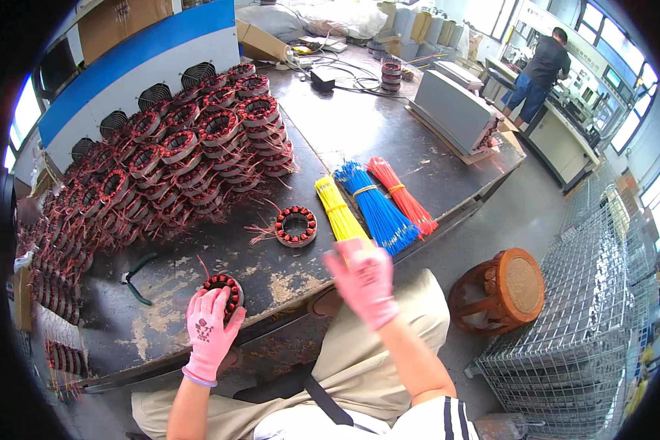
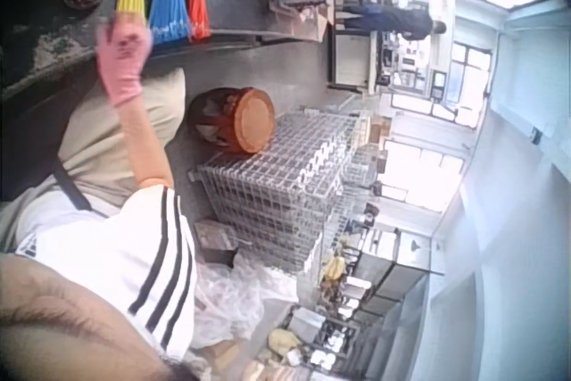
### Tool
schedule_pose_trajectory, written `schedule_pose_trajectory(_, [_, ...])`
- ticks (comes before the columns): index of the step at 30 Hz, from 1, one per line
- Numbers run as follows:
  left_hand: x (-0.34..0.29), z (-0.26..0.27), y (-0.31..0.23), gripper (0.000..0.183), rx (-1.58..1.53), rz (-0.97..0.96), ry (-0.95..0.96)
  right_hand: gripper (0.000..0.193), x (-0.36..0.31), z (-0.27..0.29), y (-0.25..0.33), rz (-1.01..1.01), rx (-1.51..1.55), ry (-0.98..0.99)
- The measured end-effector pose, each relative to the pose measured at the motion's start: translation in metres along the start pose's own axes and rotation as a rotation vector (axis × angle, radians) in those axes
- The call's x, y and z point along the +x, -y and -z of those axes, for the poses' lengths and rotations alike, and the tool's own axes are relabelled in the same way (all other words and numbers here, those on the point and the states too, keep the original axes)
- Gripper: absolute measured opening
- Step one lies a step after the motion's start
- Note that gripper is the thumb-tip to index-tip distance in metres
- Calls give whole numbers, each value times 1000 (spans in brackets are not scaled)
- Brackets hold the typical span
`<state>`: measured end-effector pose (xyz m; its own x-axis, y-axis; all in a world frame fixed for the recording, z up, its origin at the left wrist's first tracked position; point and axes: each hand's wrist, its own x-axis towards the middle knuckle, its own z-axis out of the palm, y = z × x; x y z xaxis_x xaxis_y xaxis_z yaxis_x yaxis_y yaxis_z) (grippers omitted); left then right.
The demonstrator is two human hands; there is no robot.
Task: The person threads colored wires into metal stator cores, uses pliers to trim the wire ends, and then stacks the assembled components on the workbench.
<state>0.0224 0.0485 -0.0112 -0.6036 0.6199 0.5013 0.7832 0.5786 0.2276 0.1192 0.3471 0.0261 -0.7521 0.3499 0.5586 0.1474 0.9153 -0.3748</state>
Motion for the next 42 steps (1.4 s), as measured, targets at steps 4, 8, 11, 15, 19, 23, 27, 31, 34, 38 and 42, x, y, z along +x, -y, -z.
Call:
schedule_pose_trajectory(4, [-4, -4, 4, 44, 38, -25, -1, 47, -8, 34, -45, -432, -322, 466])
schedule_pose_trajectory(8, [-8, 22, 6, 38, -38, -30, 60, 47, -20, 15, -61, -329, -179, 399])
schedule_pose_trajectory(11, [-18, 29, 12, 37, -53, -47, 74, 25, -20, 24, -42, -623, 220, 412])
schedule_pose_trajectory(15, [-13, 24, 9, 47, -17, -12, 71, 38, -34, 24, -86, -345, -113, 389])
schedule_pose_trajectory(19, [-20, 13, 6, 45, 43, 14, 12, 41, -33, 35, -85, -362, -101, 509])
schedule_pose_trajectory(23, [-21, 15, 5, 36, 7, 15, 32, 34, -31, 40, -90, -162, -189, 371])
schedule_pose_trajectory(27, [-21, 19, 11, 34, -42, -12, 26, 20, -28, 56, -95, -159, -249, 276])
schedule_pose_trajectory(31, [-31, 29, 26, 38, -56, -73, 35, 14, -27, 64, -90, -197, -169, 240])
schedule_pose_trajectory(34, [-40, 35, 32, 39, -80, -103, -26, 12, -30, 53, -99, -239, -103, 250])
schedule_pose_trajectory(38, [-45, 89, 80, 41, -84, 179, -369, 21, -39, 52, -105, -375, 21, 261])
schedule_pose_trajectory(42, [-95, 127, 251, 69, -396, 956, -1092, 45, -26, 66, -62, -275, -142, 166])
